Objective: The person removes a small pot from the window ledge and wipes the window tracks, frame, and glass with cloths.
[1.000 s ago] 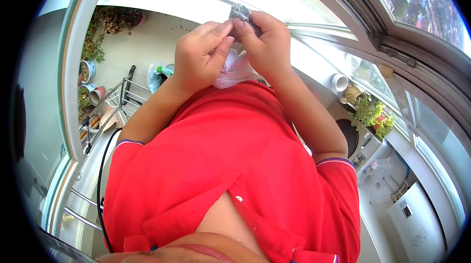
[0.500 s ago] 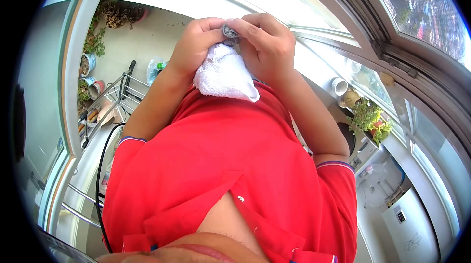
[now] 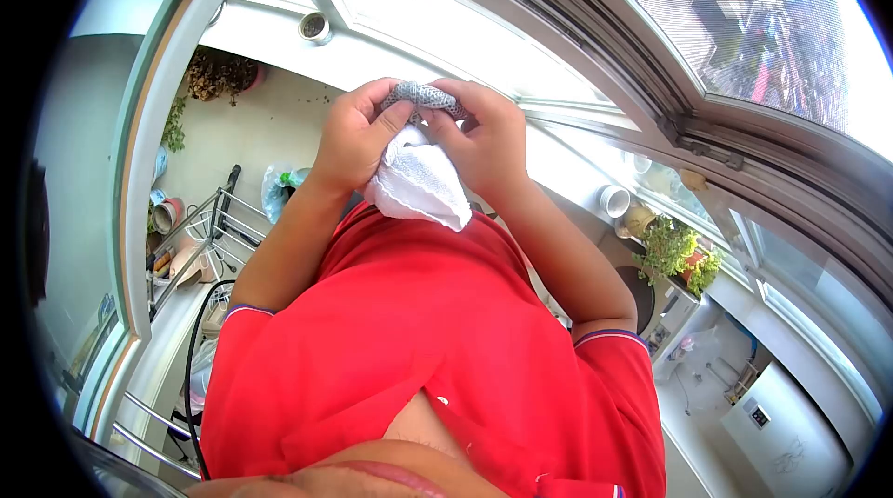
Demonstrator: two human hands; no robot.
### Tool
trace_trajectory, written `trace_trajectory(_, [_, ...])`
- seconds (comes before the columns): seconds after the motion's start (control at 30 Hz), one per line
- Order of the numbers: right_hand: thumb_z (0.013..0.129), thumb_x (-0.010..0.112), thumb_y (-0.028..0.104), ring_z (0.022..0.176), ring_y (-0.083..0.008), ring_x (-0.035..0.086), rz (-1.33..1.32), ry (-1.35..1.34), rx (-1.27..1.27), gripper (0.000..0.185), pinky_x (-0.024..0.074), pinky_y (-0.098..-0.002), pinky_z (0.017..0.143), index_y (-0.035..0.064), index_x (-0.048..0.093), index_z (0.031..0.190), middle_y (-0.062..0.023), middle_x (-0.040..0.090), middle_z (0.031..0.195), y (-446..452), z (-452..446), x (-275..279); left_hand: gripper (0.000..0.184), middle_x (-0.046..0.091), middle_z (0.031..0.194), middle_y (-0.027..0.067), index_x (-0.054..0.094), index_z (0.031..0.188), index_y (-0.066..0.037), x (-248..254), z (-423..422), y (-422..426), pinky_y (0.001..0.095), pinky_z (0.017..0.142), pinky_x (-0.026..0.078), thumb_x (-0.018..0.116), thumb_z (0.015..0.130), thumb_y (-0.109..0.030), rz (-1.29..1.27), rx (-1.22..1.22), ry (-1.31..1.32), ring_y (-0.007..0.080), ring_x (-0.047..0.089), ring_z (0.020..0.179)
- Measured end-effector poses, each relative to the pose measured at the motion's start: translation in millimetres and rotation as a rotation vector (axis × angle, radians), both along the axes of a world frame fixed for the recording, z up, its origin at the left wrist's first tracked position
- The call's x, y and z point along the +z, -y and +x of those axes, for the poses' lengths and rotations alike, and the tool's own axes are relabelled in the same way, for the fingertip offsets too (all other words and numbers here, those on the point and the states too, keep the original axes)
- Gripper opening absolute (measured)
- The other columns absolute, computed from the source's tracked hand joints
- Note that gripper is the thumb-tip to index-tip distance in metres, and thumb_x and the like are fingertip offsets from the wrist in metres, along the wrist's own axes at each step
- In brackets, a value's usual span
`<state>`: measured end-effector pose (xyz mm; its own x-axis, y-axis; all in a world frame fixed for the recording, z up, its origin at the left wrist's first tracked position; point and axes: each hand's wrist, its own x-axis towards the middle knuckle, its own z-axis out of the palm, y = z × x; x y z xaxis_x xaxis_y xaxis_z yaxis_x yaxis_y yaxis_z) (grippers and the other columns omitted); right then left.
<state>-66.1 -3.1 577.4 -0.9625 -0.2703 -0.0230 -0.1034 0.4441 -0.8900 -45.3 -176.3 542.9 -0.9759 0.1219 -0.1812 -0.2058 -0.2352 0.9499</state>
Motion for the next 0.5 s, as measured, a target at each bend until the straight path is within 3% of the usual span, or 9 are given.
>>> trace_trajectory(0.03, [0.076,0.076,0.005,0.069,-0.0176,0.066,0.229,-0.173,0.02,0.03,0.0525,-0.0282,0.063,0.0032,0.071,0.105,-0.0094,0.069,0.082,0.7,-4.0,4.0,0.019,0.068,0.083,0.0041,0.066,0.104,0.004,-1.4,-1.9,-2.9,0.0232,0.066,0.048,0.063,0.095,-0.012,-0.08,0.016,-0.025,0.0074,0.059,0.074])
trace_trajectory(0.07, [0.07,0.077,0.006,0.064,-0.0227,0.065,0.208,-0.269,-0.009,0.023,0.0509,-0.0304,0.058,0.0045,0.071,0.092,-0.0095,0.066,0.076,2.2,-8.7,0.2,0.02,0.068,0.083,0.0049,0.067,0.105,0.004,-4.3,-3.7,-6.8,0.0244,0.065,0.048,0.063,0.094,-0.012,-0.066,0.062,-0.021,0.0074,0.059,0.073])
trace_trajectory(0.17, [0.069,0.078,0.008,0.064,-0.0232,0.066,0.18,-0.421,-0.014,0.022,0.0514,-0.0313,0.058,0.0047,0.07,0.089,-0.0093,0.067,0.075,-0.2,-25.3,-1.9,0.021,0.069,0.083,0.0054,0.068,0.106,0.004,0.3,-15.3,-15.2,0.0257,0.066,0.049,0.063,0.095,-0.013,0.07,0.154,0.114,0.0074,0.059,0.073])
trace_trajectory(0.2, [0.067,0.078,0.009,0.062,-0.0234,0.065,0.179,-0.452,-0.043,0.021,0.0514,-0.0313,0.057,0.0053,0.069,0.086,-0.0084,0.067,0.074,-0.2,-30.0,-0.8,0.024,0.068,0.088,0.0026,0.067,0.111,0.005,2.4,-19.6,-17.3,0.0209,0.068,0.048,0.063,0.097,-0.014,0.081,0.149,0.126,0.0054,0.058,0.077])
trace_trajectory(0.3, [0.065,0.078,0.01,0.061,-0.024,0.064,0.167,-0.534,-0.04,0.022,0.0499,-0.0324,0.055,0.0074,0.069,0.085,-0.0064,0.065,0.072,-5.8,-43.8,-2.4,0.03,0.07,0.084,0.0096,0.067,0.111,0.005,6.7,-25.7,-32.9,0.0282,0.069,0.05,0.063,0.096,-0.021,-0.09,0.212,0.082,0.0101,0.061,0.075])
trace_trajectory(0.47, [0.061,0.078,0.011,0.06,-0.0248,0.061,0.293,-0.676,-0.041,0.028,0.0477,-0.0347,0.052,0.0099,0.067,0.087,-0.0051,0.063,0.073,-19.6,-44.3,-1.6,0.035,0.068,0.077,0.0142,0.064,0.117,0.002,18.1,-28.3,-49.1,0.0314,0.063,0.05,0.062,0.097,-0.027,-0.232,0.124,-0.189,0.0201,0.066,0.067])
trace_trajectory(0.5, [0.061,0.078,0.011,0.06,-0.0249,0.061,0.324,-0.701,-0.038,0.029,0.0474,-0.0351,0.052,0.0104,0.067,0.088,-0.0049,0.062,0.074,-23.0,-42.5,-1.9,0.035,0.069,0.078,0.0138,0.064,0.117,0.002,20.9,-28.9,-49.6,0.0306,0.064,0.05,0.062,0.097,-0.026,-0.25,0.079,-0.172,0.0185,0.066,0.068])
